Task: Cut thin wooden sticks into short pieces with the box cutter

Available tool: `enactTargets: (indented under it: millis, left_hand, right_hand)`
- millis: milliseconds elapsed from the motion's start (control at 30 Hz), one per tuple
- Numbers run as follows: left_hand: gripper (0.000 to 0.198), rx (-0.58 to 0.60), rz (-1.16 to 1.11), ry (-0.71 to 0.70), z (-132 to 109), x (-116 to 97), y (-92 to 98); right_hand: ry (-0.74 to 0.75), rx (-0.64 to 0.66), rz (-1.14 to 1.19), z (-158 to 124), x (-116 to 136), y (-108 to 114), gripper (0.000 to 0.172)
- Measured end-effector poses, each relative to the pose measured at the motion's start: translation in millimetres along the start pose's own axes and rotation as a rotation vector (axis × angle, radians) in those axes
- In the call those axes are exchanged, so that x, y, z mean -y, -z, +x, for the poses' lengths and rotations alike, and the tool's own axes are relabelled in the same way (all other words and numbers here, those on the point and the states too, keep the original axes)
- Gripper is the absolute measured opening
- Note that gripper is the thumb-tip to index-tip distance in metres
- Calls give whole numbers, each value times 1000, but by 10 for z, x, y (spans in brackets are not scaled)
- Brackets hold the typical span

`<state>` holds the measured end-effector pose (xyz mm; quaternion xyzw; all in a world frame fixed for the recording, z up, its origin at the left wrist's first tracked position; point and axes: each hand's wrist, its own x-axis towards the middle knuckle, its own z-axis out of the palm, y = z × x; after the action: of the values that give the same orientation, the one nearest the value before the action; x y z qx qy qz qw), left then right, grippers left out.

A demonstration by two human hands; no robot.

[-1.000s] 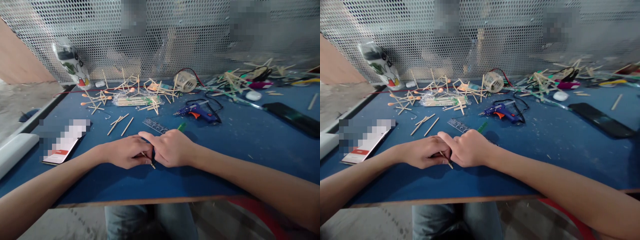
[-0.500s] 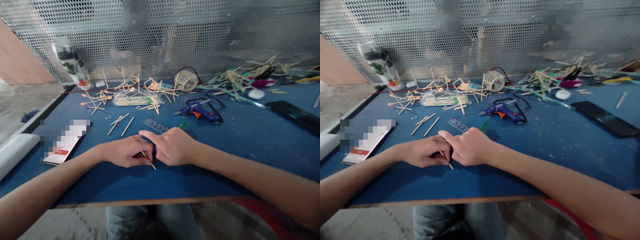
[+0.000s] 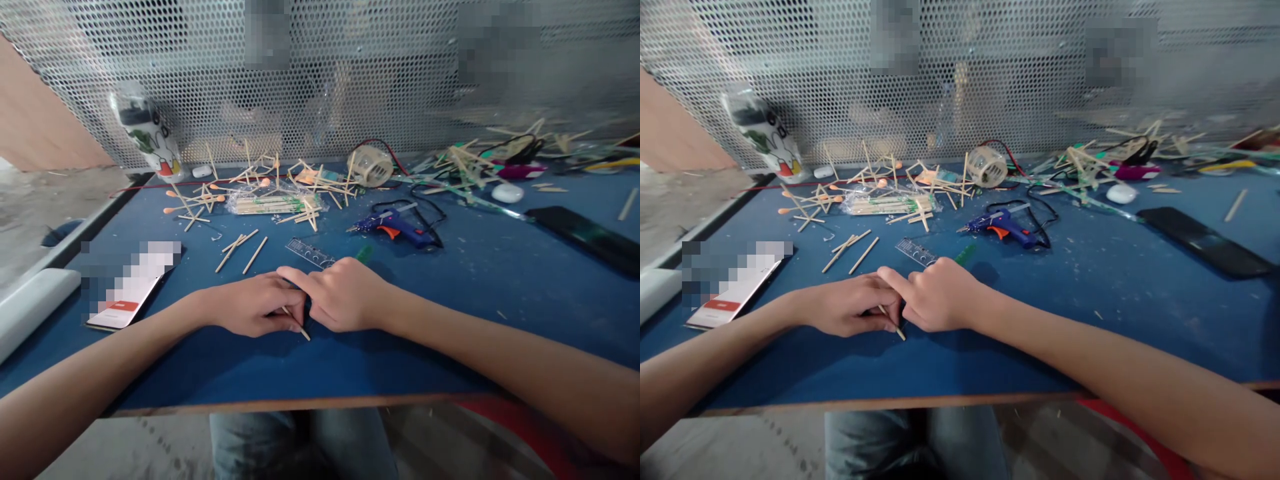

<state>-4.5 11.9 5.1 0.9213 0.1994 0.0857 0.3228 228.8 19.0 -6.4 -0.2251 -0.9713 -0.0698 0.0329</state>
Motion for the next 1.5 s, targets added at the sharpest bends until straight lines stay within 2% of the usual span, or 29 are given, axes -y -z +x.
enactTargets:
  millis: [100, 367, 700, 1033, 1333, 1500]
  left_hand:
    - [5, 2, -5, 3, 2, 0, 2]
    - [6, 24, 2, 12, 22, -27, 11]
    - [4, -1, 10, -9, 12, -19, -6]
    - [7, -5, -13, -14, 2, -8, -6]
    - [3, 3, -18, -3, 13, -14, -5]
    - [5, -1, 15, -15, -6, -9, -8]
  right_hand:
    - [26, -4, -31, -12, -36, -9, 63]
    - [-43, -6, 82, -31, -37, 75, 65]
    - [-50, 4, 56, -1, -17, 26, 68]
    - [-23, -111, 80, -1, -45, -41, 63]
    - [48, -65, 65, 9, -78, -62, 64]
    - [61, -44, 27, -5, -11, -87, 65]
